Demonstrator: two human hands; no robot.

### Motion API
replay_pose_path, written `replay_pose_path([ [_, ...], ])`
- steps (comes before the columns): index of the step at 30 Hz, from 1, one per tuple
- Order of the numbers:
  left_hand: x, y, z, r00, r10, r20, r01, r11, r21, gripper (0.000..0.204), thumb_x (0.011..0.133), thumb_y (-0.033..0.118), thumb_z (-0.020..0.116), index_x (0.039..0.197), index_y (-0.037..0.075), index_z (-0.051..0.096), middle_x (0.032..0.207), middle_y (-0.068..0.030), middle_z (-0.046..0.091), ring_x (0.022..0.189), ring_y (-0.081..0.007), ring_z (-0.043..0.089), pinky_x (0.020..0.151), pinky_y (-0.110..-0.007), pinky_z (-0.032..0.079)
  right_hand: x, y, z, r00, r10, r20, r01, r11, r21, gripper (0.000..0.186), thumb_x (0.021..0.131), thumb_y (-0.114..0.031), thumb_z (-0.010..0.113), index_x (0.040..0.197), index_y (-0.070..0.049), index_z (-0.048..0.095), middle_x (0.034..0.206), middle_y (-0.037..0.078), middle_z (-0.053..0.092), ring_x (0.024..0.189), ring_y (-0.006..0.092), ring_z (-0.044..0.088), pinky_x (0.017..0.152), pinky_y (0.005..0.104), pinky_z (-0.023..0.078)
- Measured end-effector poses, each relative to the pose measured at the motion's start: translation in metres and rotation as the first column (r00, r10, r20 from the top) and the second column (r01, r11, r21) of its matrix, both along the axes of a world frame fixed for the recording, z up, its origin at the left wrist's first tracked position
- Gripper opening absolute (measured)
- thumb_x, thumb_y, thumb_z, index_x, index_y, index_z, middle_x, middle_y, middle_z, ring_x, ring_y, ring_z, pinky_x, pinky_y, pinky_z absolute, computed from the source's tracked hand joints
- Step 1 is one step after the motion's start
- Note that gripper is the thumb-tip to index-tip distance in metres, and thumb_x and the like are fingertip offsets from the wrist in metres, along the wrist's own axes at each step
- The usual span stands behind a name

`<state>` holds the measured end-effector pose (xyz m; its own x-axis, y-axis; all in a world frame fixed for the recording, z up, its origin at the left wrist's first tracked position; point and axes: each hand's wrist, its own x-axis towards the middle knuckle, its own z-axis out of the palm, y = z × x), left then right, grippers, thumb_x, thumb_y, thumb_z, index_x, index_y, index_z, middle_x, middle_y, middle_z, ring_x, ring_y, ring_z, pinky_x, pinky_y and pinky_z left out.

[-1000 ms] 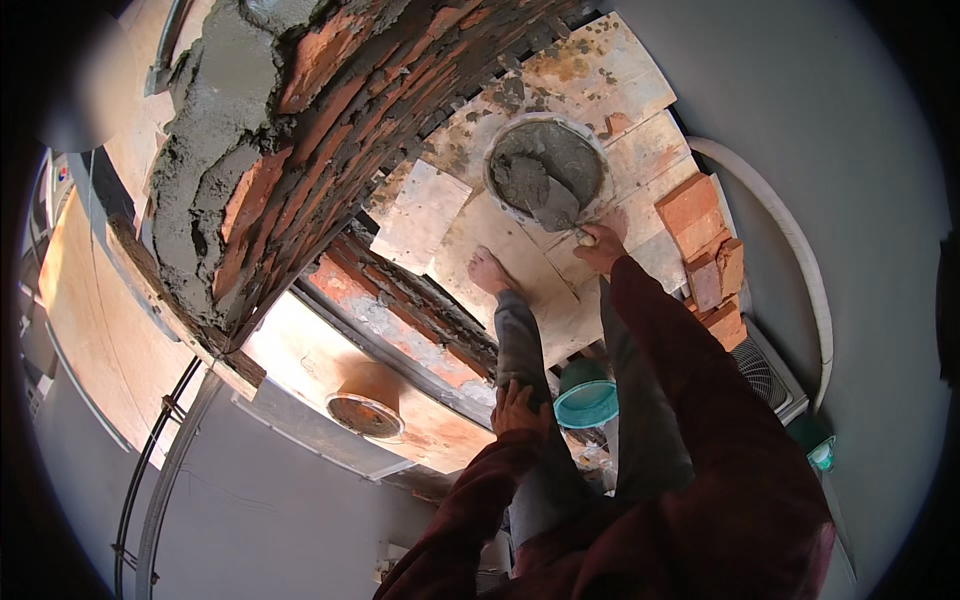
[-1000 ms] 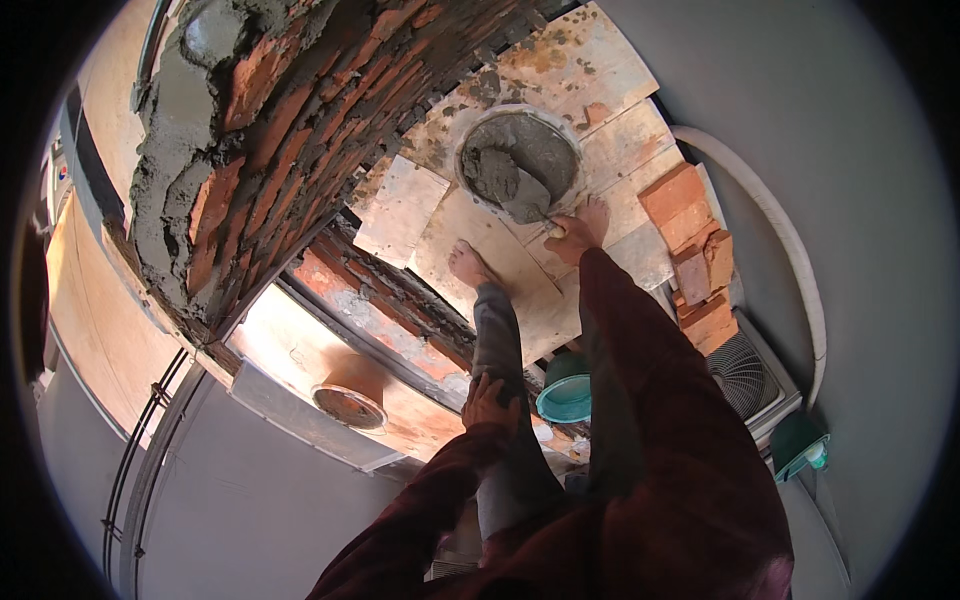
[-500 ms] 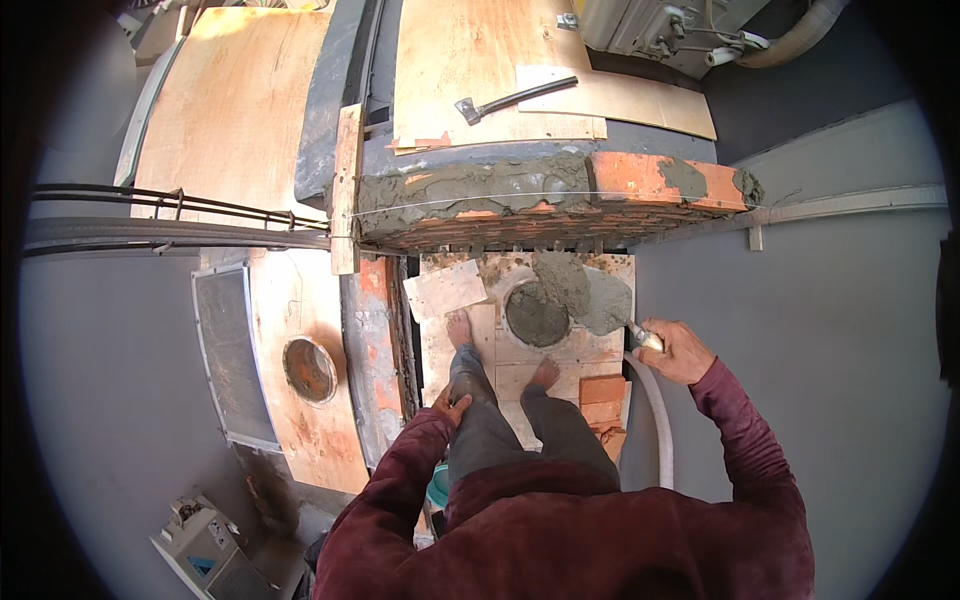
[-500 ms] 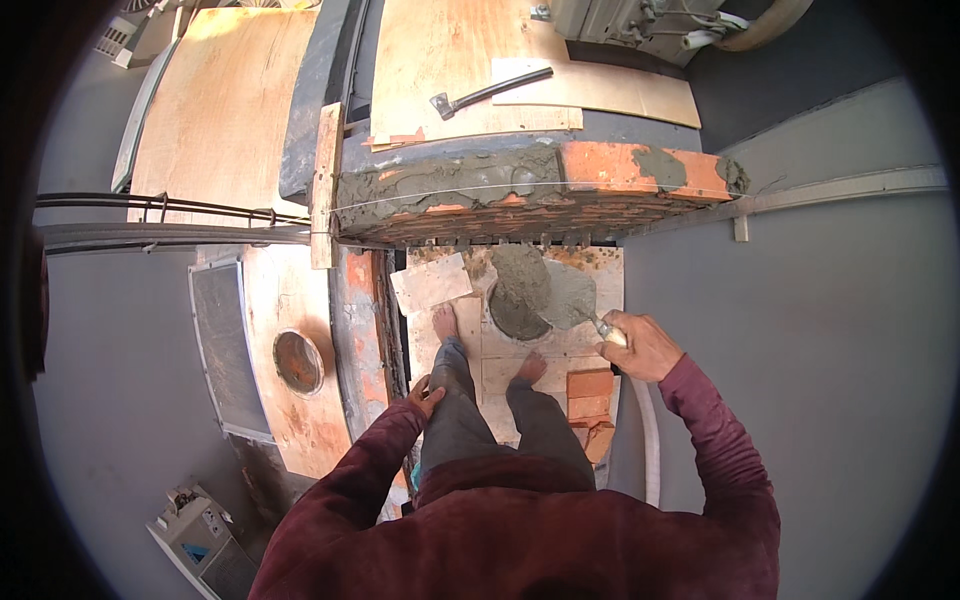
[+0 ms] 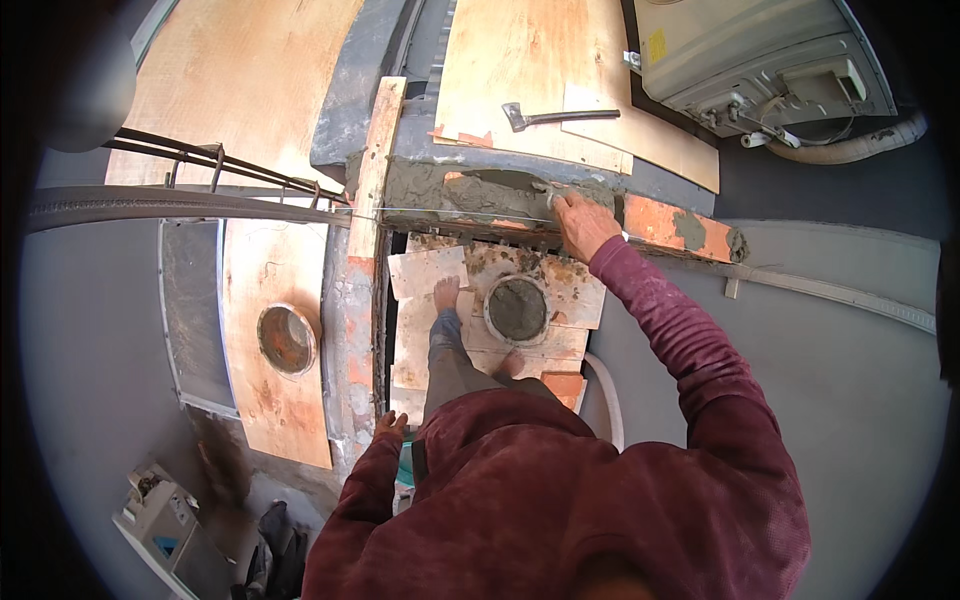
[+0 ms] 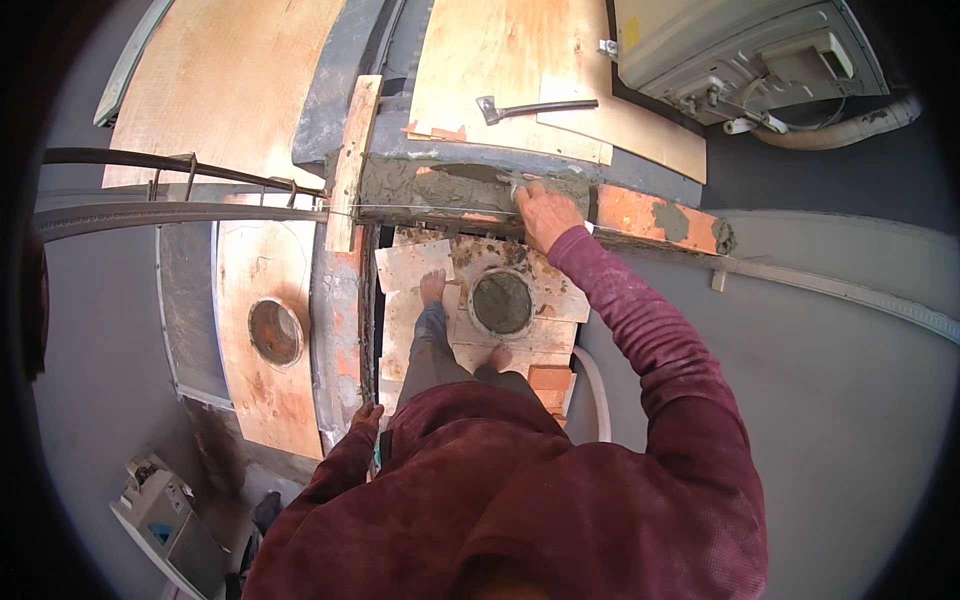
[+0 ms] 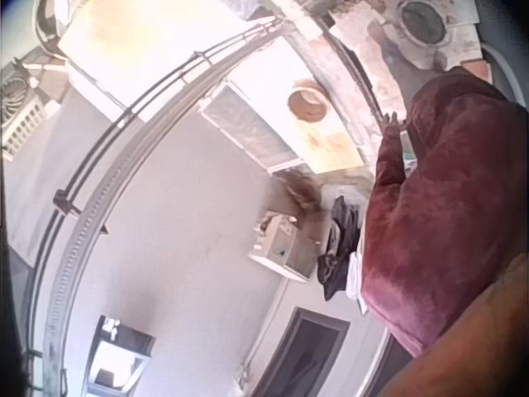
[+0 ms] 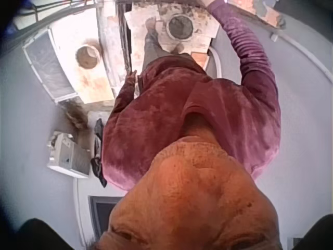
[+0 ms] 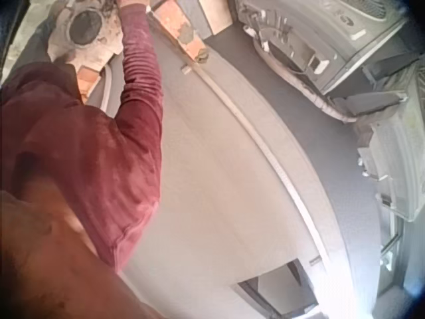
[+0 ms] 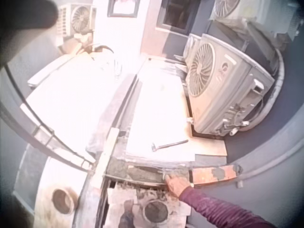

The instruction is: The person applies mortar to a brick structure using a trowel and places bricks on top of the mortar, using a hammer to tap them into place.

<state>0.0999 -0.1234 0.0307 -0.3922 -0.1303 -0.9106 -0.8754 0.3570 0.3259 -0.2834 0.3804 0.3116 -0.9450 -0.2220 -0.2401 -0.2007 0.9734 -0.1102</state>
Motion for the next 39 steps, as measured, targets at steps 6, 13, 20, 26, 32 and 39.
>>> replay_pose_path([
  [6,-0.04,0.0,-0.006,0.993,0.059,-0.105,-0.058,0.998,0.013,0.064,0.089,0.034,0.07,0.135,-0.005,0.049,0.125,-0.0158,0.061,0.113,-0.0229,0.059,0.097,-0.035,0.047,-0.02,0.008,0.054,0.976,0.037,0.216,-0.023,0.998,-0.066,0.03,0.093,-0.025,0.059,0.105,0.002,0.057,0.088,0.025,0.064,0.083,0.0426,0.064,0.073,0.0507,0.052],
  [13,-0.073,0.021,-0.018,0.996,0.05,-0.074,-0.042,0.994,0.099,0.061,0.089,0.038,0.068,0.135,0.001,0.053,0.122,-0.0123,0.063,0.109,-0.0224,0.06,0.091,-0.036,0.049,-0.061,0.006,0.018,0.896,0.124,0.427,-0.123,0.992,-0.03,0.037,0.095,-0.032,0.054,0.097,0.004,0.06,0.078,0.026,0.064,0.08,0.0429,0.064,0.075,0.0506,0.051],
  [20,-0.068,0.007,-0.027,0.991,0.079,-0.108,-0.073,0.996,0.056,0.054,0.089,0.036,0.07,0.132,0.006,0.056,0.106,-0.0031,0.066,0.092,-0.0139,0.061,0.069,-0.031,0.051,-0.06,-0.01,0.03,0.877,0.133,0.461,-0.146,0.989,-0.009,0.034,0.095,-0.03,0.052,0.096,0.003,0.059,0.077,0.025,0.065,0.081,0.0429,0.064,0.076,0.0507,0.051],
  [26,-0.076,0.003,-0.019,0.989,0.114,-0.091,-0.108,0.992,0.066,0.051,0.088,0.036,0.071,0.128,0.008,0.06,0.093,-0.0012,0.064,0.077,-0.0108,0.057,0.057,-0.027,0.047,-0.069,-0.009,-0.007,0.908,0.187,0.374,-0.194,0.981,-0.019,0.032,0.096,-0.029,0.05,0.096,0.002,0.057,0.076,0.025,0.064,0.078,0.0428,0.064,0.074,0.051,0.051],
  [32,-0.088,0.003,-0.014,0.972,0.206,-0.109,-0.193,0.974,0.116,0.042,0.091,0.033,0.068,0.121,0.004,0.062,0.09,-0.0042,0.06,0.076,-0.014,0.052,0.066,-0.028,0.042,-0.082,-0.037,0.016,0.845,0.065,0.53,-0.088,0.996,0.019,0.039,0.095,-0.029,0.051,0.084,0.006,0.064,0.08,0.029,0.065,0.081,0.0439,0.065,0.079,0.0507,0.052],
  [39,-0.115,0.017,0.002,0.954,0.298,-0.035,-0.284,0.934,0.217,0.046,0.088,0.033,0.072,0.121,0.002,0.063,0.085,0.001,0.062,0.069,-0.0089,0.053,0.058,-0.026,0.044,-0.073,0.047,0.018,0.832,0.079,0.55,-0.182,0.974,0.136,0.03,0.093,-0.029,0.054,0.091,0.001,0.06,0.077,0.023,0.065,0.075,0.0407,0.064,0.07,0.0482,0.052],
])
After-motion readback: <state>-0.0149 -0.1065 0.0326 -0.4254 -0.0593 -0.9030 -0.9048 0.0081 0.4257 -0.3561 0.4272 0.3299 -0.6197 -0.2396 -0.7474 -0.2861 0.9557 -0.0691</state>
